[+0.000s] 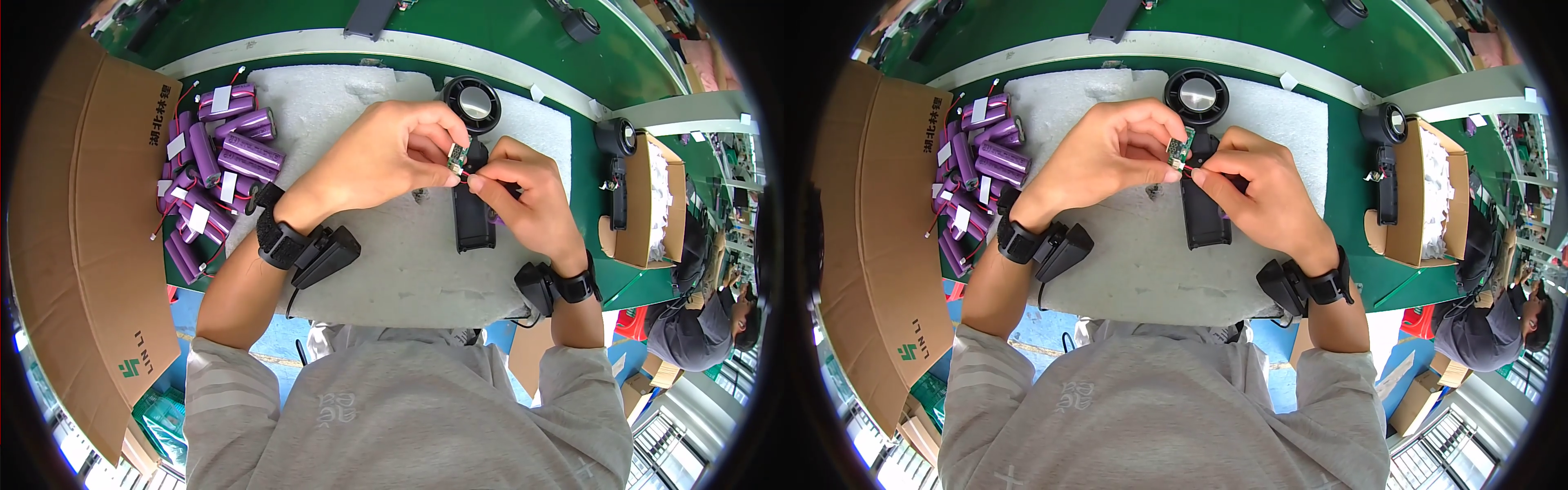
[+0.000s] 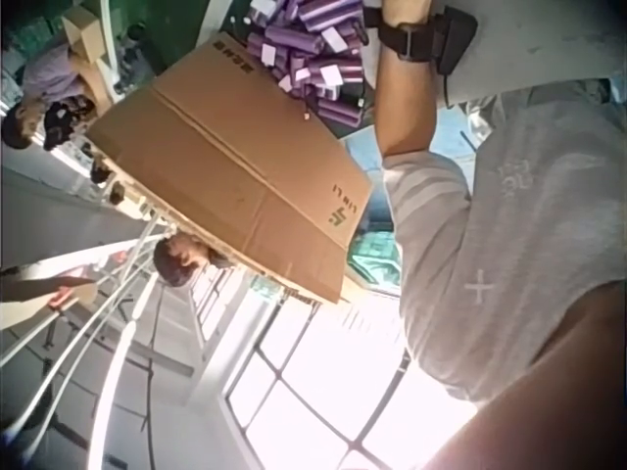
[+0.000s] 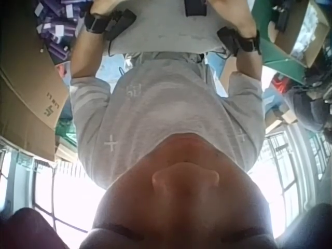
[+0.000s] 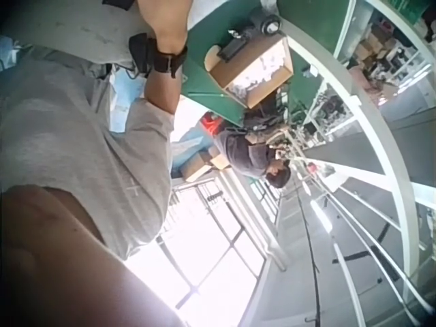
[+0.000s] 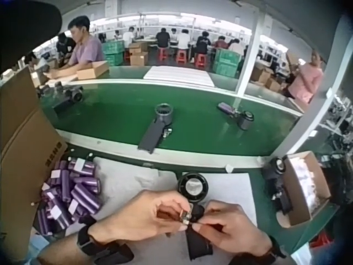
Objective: The person picks up a circuit board and a battery pack, connects the wires, and places the battery pack into the fan housing, repeating the process with a second unit.
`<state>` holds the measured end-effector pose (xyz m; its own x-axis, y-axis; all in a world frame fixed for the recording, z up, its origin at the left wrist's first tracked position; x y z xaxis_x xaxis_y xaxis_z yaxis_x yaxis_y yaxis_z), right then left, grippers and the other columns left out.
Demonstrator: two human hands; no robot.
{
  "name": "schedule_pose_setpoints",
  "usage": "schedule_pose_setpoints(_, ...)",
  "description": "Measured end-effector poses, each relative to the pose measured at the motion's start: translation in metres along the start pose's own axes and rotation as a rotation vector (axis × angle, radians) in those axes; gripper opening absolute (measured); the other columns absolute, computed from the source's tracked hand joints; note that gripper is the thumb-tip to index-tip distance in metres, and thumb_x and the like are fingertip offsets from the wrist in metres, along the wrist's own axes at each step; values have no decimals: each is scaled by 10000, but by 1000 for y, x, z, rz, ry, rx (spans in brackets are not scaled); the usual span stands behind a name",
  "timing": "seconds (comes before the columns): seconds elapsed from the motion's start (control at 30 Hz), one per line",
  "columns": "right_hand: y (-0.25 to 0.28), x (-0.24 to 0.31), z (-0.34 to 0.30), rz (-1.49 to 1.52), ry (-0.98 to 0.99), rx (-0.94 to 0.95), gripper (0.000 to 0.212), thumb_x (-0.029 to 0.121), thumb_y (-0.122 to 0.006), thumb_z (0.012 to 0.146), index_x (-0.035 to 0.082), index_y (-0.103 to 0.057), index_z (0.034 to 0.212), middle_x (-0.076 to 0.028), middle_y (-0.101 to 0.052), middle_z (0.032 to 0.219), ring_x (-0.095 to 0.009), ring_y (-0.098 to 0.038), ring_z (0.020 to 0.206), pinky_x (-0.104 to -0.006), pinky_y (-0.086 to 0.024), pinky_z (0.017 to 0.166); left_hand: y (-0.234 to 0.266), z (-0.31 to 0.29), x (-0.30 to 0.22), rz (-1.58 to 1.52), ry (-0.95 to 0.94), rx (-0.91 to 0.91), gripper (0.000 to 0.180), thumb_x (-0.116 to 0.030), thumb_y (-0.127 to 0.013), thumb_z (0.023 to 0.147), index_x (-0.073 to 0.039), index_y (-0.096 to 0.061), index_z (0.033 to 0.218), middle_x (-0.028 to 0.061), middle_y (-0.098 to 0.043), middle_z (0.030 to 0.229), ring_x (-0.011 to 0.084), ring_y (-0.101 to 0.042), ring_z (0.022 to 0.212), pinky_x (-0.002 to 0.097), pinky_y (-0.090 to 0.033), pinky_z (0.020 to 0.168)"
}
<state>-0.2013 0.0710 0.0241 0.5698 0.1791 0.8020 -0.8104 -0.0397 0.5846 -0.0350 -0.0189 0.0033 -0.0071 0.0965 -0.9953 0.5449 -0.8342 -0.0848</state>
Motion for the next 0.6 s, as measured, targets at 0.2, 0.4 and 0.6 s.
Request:
schedule_pose_setpoints(0.2,-1,3,0,-16,71,-19,77,37,-695,817,-23,-655,792,-59,-516,708,-164,-478,594,-293,-339,515,-2,-1,-5,53,9,-14,294,46,-684,789,0,-638,1076,96,-673,908,134,-649,833,269,-535,744)
schedule_pose_setpoints(0.4,-4,2,-1,-17,54,-21,85,44,-692,825,-22,-649,794,-64,-520,719,-176,-490,604,-298,-360,523,-3,-1,-5,130,-62,-43,322,36,-662,794,-9,-663,1113,120,-699,958,164,-676,876,298,-556,807)
schedule_pose_setpoints(0.6,-5,-3,-1,-89,109,-62,90,35,-662,864,-27,-603,893,-66,-561,791,-139,-542,620,-272,-411,546,-4,-1,-6,235,-173,-62,349,15,-665,783,-16,-662,1130,135,-712,937,192,-694,866,315,-564,827)
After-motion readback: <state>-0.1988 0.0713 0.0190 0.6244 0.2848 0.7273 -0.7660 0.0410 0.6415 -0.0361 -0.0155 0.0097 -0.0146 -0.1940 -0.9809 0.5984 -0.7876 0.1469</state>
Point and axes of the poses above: each hand's wrist, its own z-axis towards the middle knuckle, its own y-axis out of the back of the hand, x = y × z, the point moved 3 cm from there along z, towards the middle knuckle
